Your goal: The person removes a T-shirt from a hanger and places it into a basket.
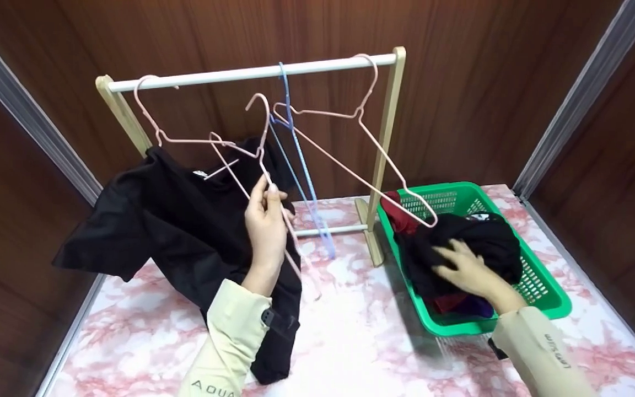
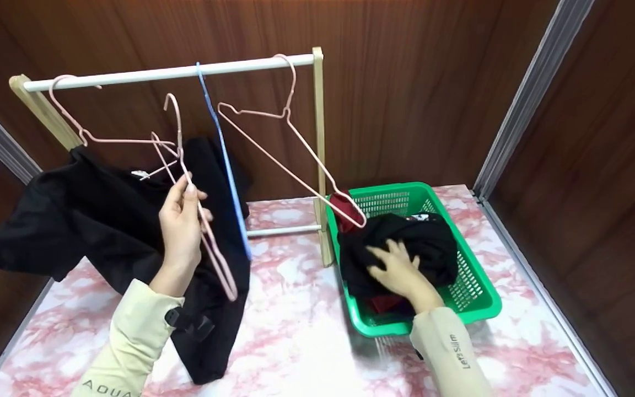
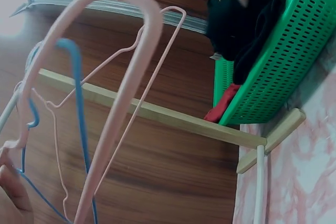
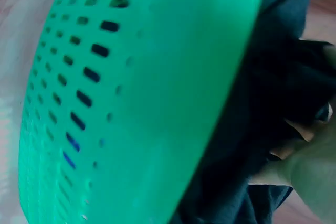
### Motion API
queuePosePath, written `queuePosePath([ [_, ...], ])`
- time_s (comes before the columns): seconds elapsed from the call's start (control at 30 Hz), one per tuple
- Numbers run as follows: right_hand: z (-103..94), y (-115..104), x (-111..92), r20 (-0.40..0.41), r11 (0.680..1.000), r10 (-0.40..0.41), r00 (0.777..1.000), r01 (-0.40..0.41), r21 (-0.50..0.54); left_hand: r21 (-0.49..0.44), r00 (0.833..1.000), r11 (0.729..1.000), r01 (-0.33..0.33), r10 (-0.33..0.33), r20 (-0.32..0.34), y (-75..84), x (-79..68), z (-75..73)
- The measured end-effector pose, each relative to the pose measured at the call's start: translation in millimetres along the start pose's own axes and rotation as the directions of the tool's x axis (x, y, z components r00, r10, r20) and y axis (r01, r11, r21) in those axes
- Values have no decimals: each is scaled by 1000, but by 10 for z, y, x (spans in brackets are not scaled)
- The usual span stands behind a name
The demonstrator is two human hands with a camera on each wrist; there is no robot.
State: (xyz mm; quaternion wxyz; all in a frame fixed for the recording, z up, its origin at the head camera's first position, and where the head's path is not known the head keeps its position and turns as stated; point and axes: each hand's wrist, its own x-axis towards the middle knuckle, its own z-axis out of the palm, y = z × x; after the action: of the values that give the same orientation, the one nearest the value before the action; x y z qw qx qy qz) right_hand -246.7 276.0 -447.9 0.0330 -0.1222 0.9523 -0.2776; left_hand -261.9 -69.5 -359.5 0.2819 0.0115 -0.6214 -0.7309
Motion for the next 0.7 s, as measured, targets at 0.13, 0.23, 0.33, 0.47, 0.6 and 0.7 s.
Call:
queuePosePath([
  [0.13,48,10,-4,77,998,4,997,2,-70,-19,995,999,-29,27,-98,7,-58,11],
  [0.23,47,24,-10,100,995,12,995,-2,-99,-14,991,999,-45,43,-126,17,-122,7],
  [0.33,25,36,-14,115,997,17,993,-8,-80,-6,991,999,-48,46,-128,38,-194,-16],
  [0.47,12,52,-13,139,999,21,990,-17,-29,2,993,999,-43,43,-110,53,-303,-50],
  [0.6,13,65,-19,149,1000,18,989,-16,-9,19,995,998,-62,64,-71,-1,-432,-57],
  [0.7,8,69,-32,158,1000,22,987,-23,4,30,995,996,-86,88,-46,-50,-539,-44],
])
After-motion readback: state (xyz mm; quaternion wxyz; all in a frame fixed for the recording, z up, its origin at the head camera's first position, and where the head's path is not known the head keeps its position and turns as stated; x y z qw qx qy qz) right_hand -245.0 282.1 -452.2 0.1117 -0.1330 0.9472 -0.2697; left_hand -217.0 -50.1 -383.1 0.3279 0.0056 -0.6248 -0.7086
